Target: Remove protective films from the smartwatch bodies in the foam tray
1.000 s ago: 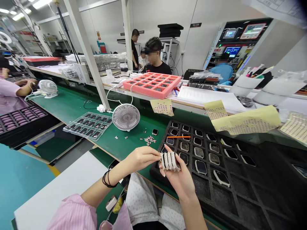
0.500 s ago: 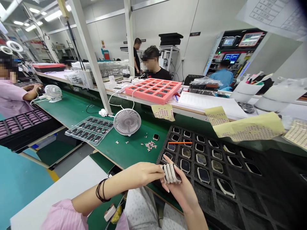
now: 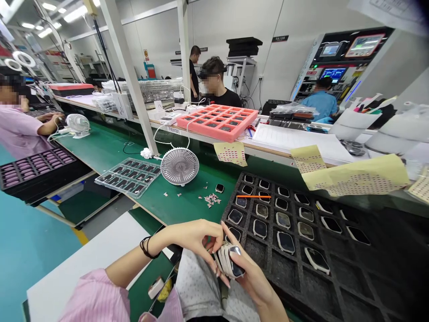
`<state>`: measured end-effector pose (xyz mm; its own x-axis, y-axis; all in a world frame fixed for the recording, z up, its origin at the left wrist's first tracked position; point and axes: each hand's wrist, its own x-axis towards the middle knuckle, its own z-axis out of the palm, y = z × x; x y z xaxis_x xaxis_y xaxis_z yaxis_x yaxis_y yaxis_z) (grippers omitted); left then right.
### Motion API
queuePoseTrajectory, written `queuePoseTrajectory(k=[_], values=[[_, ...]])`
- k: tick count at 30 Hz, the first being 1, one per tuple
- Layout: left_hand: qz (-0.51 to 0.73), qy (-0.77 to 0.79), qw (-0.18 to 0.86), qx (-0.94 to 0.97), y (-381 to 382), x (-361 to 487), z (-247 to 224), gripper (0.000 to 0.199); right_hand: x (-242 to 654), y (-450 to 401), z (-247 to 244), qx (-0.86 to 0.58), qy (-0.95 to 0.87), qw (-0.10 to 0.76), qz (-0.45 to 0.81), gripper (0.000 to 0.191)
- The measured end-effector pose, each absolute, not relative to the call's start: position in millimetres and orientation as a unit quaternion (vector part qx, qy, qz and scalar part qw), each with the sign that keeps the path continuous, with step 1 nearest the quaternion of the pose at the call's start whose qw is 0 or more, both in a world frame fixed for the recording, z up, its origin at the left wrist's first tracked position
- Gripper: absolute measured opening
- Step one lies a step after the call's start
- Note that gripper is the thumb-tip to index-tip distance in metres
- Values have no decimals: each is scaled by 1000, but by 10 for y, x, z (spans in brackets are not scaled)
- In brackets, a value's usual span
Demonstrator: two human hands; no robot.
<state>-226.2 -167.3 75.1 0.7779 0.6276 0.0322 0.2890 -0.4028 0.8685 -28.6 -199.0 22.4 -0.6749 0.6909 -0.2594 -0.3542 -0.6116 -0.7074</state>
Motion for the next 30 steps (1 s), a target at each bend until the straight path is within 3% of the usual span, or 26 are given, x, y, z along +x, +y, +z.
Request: queuePoseTrajectory(k=[4, 9, 18, 23, 27, 30], values=[[181, 262, 509, 800, -1630, -2280, 688, 46, -306, -2003, 212, -261, -331, 311, 852, 89], [201, 301, 454, 814, -1619, -2268, 610, 41, -294, -1993, 226, -291, -305, 348, 838, 91], [186, 292, 445, 826, -1631, -2211, 582, 47, -327, -2042, 143, -261, -319, 332, 848, 87], [179, 385, 481, 767, -1254, -2284, 393, 43, -315, -1988, 256, -299, -300, 459, 781, 80], [159, 578, 288, 747, -744, -2326, 78, 17, -177, -1904, 337, -313, -299, 553, 712, 75], [165, 634, 215, 724, -505, -2277, -155, 16, -80, -1875, 353, -324, -283, 561, 708, 70]])
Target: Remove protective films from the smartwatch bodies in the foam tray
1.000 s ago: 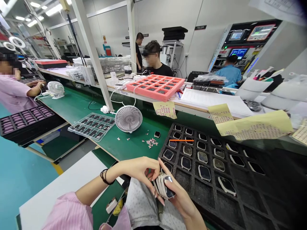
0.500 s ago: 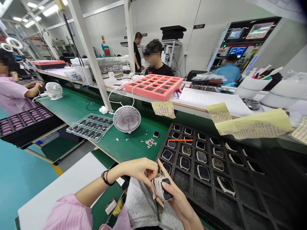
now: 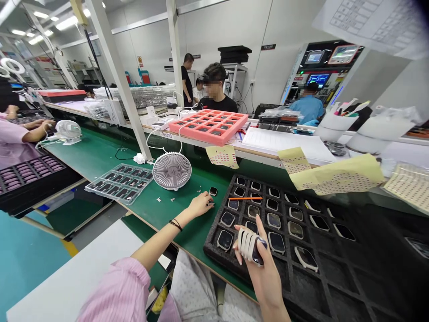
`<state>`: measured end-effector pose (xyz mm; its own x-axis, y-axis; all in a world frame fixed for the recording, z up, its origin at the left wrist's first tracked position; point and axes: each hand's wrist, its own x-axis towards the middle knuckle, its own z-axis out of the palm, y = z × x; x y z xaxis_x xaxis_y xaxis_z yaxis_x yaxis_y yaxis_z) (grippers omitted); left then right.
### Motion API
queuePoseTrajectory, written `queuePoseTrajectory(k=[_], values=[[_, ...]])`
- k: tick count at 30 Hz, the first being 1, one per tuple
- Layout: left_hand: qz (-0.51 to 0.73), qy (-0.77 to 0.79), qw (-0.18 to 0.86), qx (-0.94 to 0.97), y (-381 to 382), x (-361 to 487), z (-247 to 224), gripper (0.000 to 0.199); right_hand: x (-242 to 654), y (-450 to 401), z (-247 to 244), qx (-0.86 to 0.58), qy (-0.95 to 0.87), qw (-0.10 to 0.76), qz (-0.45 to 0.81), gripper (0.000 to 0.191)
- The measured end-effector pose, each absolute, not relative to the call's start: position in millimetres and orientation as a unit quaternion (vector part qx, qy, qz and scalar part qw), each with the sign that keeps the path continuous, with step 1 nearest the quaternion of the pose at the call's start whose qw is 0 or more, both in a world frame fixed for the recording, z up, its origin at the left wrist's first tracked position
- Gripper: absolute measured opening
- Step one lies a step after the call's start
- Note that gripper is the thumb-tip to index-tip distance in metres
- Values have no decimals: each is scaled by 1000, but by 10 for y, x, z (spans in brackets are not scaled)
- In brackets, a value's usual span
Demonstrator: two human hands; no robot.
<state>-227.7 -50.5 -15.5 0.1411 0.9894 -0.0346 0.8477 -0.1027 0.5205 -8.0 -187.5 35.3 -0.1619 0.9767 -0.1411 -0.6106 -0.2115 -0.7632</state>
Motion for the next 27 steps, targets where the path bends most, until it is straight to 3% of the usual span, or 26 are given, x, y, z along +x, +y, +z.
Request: queuePoseTrajectory(k=[6, 11, 14, 16, 18, 27], values=[[166, 653, 215, 707, -300, -2269, -364, 7, -30, -1876, 332, -325, -275, 568, 705, 68], [222, 657, 240, 679, -394, -2220, -115, 7, -86, -1846, 274, -295, -263, 594, 701, 64], [318, 643, 242, 654, -752, -2010, 188, 24, -188, -1800, 247, -278, -258, 635, 673, 63], [476, 557, 300, 611, -1077, -1819, 365, 25, -265, -1771, 239, -273, -254, 658, 654, 63], [541, 498, 325, 595, -1380, -1635, 476, 21, -328, -1756, 234, -270, -249, 674, 641, 64], [599, 442, 398, 536, -1655, -1349, 405, 17, -431, -1796, 178, -314, -293, 698, 573, 67]])
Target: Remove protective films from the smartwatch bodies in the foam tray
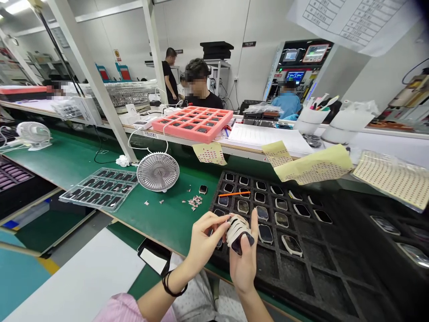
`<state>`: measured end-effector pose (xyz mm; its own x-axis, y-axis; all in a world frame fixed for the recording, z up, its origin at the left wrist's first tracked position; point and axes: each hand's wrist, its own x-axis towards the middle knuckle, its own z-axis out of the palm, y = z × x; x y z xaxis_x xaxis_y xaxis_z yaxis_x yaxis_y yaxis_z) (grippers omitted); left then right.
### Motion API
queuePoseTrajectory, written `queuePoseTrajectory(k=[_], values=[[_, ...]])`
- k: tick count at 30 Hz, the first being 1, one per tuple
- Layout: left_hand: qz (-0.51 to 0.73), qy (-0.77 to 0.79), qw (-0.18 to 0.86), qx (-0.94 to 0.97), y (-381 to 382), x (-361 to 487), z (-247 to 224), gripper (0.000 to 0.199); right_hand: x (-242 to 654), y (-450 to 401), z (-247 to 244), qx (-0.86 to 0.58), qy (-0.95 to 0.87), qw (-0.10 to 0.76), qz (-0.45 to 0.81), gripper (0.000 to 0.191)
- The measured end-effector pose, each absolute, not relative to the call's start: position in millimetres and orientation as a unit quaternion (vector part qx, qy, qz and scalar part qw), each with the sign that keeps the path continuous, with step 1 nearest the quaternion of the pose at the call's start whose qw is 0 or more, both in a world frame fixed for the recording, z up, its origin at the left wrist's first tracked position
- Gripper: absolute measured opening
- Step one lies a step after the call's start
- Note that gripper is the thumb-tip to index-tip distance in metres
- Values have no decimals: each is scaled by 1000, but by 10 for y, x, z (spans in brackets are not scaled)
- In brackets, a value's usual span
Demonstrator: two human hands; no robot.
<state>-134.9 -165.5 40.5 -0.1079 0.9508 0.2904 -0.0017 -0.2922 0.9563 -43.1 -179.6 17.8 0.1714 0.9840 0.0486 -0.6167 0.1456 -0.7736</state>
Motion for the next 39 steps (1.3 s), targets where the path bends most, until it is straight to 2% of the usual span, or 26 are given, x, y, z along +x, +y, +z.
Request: queuePoseTrajectory(k=[8, 24, 29, 34, 39], values=[[639, 445, 348, 522, -1698, -1351, 428, 15, -471, -1835, 116, -344, -347, 685, 540, 73], [660, 436, 371, 486, -1771, -1306, 342, 16, -512, -1871, -51, -335, -440, 700, 451, 67], [676, 397, 315, 535, -1784, -1322, 322, 13, -510, -1900, -39, -299, -461, 710, 440, 67], [631, 359, 267, 633, -1801, -1377, 242, 29, -523, -1928, 15, -302, -423, 733, 439, 67], [611, 321, 331, 644, -1839, -1353, 49, 36, -551, -1959, -6, -336, -394, 723, 457, 71]])
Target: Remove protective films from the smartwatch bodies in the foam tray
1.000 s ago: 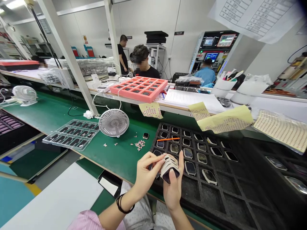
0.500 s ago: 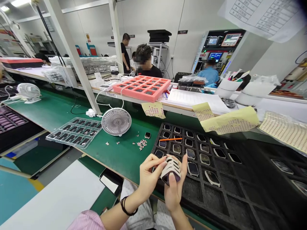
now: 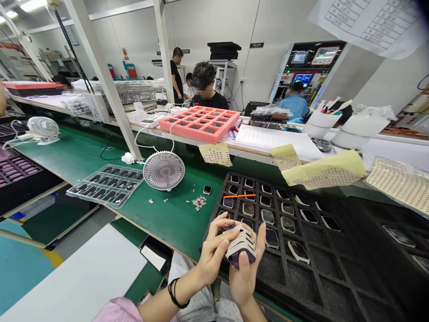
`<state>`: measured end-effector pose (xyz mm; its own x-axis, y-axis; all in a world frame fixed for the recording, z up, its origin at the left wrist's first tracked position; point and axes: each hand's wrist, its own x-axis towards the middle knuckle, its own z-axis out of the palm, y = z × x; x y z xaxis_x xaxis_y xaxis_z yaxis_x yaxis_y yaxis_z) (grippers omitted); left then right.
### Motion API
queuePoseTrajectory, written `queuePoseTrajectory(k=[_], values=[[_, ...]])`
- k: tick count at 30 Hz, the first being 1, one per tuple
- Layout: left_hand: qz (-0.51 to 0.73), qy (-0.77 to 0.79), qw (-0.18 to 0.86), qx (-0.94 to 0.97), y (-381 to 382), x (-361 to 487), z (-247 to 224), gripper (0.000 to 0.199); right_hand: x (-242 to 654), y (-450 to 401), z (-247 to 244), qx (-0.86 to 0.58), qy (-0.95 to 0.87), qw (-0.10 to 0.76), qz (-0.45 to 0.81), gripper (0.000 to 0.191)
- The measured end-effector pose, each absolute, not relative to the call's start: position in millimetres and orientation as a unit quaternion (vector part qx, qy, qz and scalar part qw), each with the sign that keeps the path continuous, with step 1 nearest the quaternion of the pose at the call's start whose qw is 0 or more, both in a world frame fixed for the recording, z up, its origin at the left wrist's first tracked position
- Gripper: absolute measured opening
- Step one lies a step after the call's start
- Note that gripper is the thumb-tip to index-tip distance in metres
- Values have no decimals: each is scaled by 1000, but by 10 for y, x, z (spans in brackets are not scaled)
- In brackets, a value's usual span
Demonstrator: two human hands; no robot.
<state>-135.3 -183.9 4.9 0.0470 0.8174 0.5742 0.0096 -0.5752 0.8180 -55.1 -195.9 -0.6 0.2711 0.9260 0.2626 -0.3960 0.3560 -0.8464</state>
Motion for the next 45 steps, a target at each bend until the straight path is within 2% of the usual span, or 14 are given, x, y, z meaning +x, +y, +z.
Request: queuePoseTrajectory(k=[3, 7, 11, 13, 14, 19, 29, 34, 40, 43, 45], values=[[595, 318, 339, 656, -1847, -1373, 6, 39, -542, -1928, -33, -355, -390, 703, 477, 72], [509, 331, 321, 727, -1660, -1601, 87, 42, -479, -1807, 22, -371, -385, 681, 500, 69], [472, 553, 201, 656, -1194, -2027, 36, 33, -395, -1733, 114, -387, -363, 694, 487, 70], [327, 681, 122, 644, -956, -2227, -105, 25, -371, -1732, 140, -392, -348, 692, 497, 70], [300, 702, 115, 636, -859, -2305, -190, 23, -367, -1737, 148, -394, -342, 689, 504, 70], [233, 738, 108, 624, -633, -2447, -496, 17, -386, -1758, 167, -387, -333, 686, 519, 68], [173, 746, 141, 628, -623, -2445, -423, 15, -404, -1757, 191, -366, -312, 686, 546, 67], [185, 741, 151, 627, -628, -2437, -434, 10, -407, -1758, 182, -344, -311, 695, 550, 64], [270, 724, 132, 621, -771, -2334, -227, 12, -415, -1753, 176, -330, -311, 699, 552, 64], [348, 687, 138, 623, -1044, -2081, 56, 15, -446, -1745, 169, -329, -308, 698, 557, 62], [494, 572, 181, 629, -1284, -1845, 258, 13, -476, -1747, 158, -324, -303, 700, 560, 61]])
